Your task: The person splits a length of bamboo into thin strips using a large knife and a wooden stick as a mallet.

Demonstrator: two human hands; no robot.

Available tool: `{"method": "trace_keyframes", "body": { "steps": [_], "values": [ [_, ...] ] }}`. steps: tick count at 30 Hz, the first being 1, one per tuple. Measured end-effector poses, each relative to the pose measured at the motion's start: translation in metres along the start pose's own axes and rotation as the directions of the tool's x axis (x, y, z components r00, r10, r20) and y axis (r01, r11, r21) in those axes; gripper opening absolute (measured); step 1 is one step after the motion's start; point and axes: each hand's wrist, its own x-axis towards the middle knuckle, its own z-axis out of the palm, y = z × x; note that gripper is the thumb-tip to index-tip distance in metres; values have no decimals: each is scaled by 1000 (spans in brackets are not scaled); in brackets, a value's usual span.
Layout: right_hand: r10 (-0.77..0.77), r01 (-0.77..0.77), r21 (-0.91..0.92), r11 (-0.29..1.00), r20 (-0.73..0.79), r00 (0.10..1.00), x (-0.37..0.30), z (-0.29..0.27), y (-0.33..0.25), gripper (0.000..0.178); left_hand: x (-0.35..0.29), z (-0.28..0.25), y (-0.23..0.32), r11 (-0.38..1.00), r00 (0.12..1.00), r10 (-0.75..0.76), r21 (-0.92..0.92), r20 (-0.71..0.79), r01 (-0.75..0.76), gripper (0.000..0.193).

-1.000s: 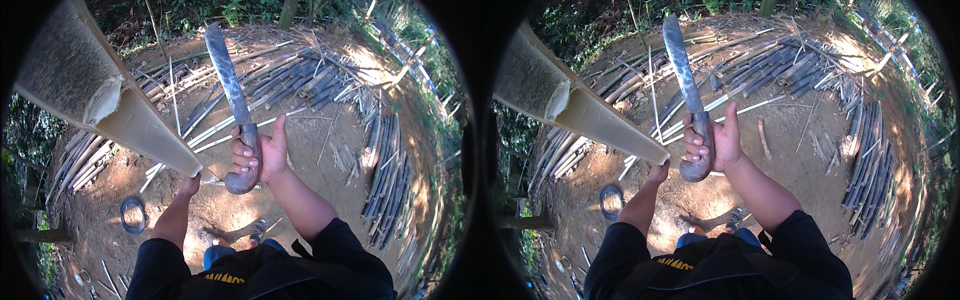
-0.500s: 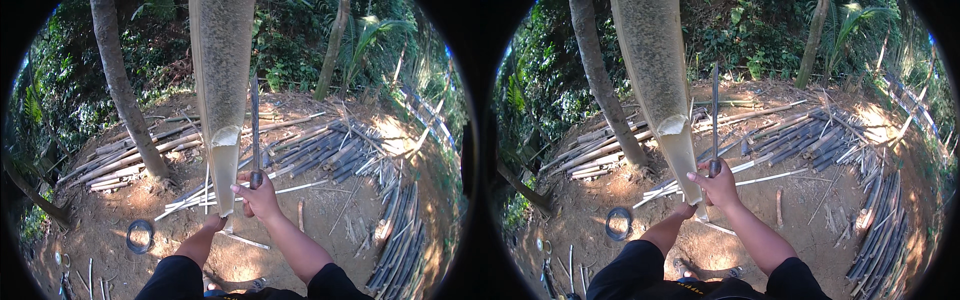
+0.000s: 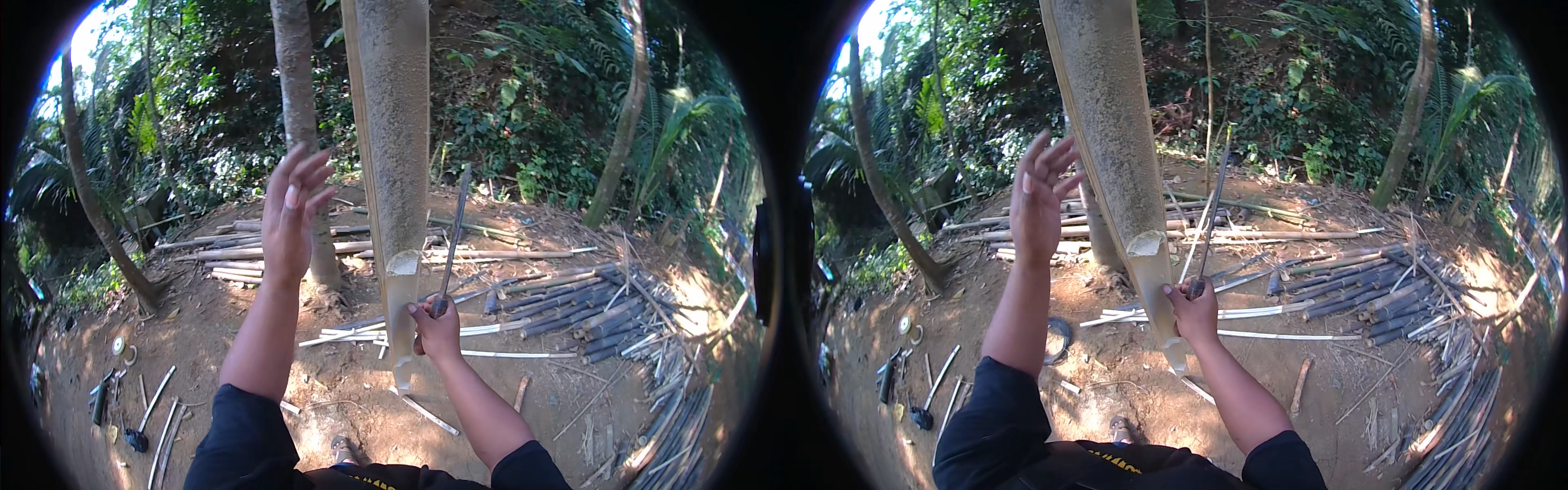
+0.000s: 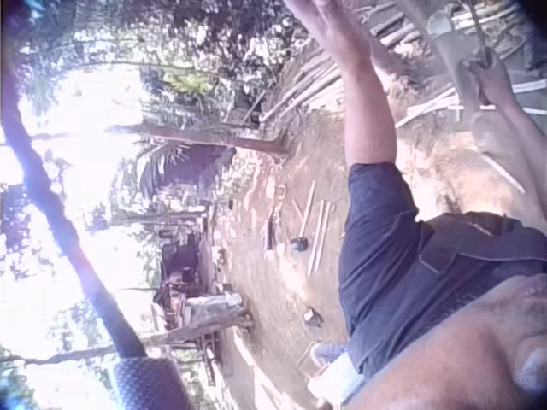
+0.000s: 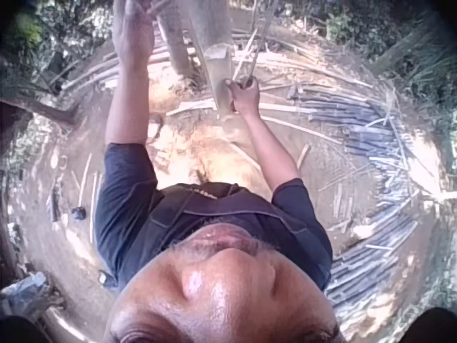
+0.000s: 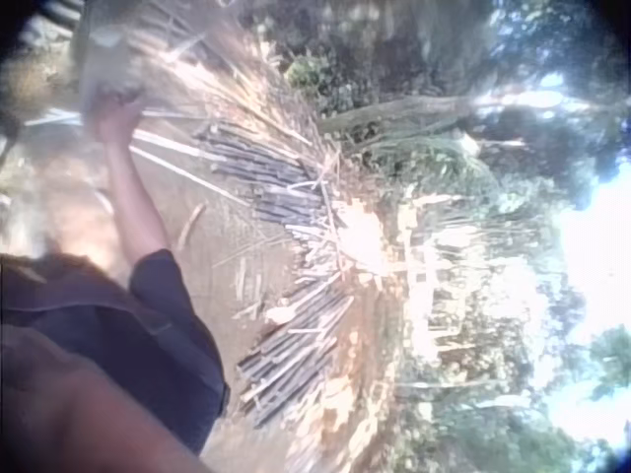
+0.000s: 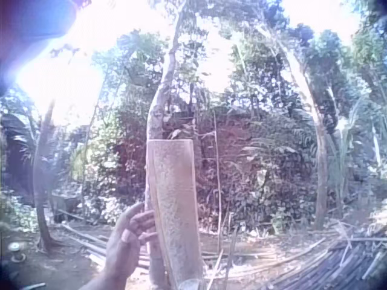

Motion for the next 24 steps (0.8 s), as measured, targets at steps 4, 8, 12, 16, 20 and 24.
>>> {"method": "trace_keyframes", "body": {
  "steps": [4, 8, 12, 16, 20, 24],
  "values": [
    [21, -25, 95, 995, 44, 999, -32, 37, -2, 44, 32, 26, 122, 1000, 995, -14, 2, 94, 14, 67],
    [-15, 8, 79, 997, 80, 997, -63, 60, 13, 44, 8, 32, 157, 991, 998, -20, 130, -58, 28, 38],
    [-33, 21, 80, 997, 146, 989, -98, 77, 11, 41, -23, 13, 196, 983, 983, 48, 181, -175, -16, 36],
    [-169, 177, -33, 984, 174, 970, -113, 90, 16, 45, -45, 7, 225, 987, 983, 107, 136, -147, -87, 33],
    [-214, 269, -358, 894, 184, 959, -146, 64, -4, 39, -91, 6, 233, 974, 972, 144, 199, -184, -107, 29],
    [-2, 22, -133, 991, 151, 989, -254, 46, -75, 34, -163, -30, 224, 932, 983, 143, 351, -112, -96, 23]
  ]
}}
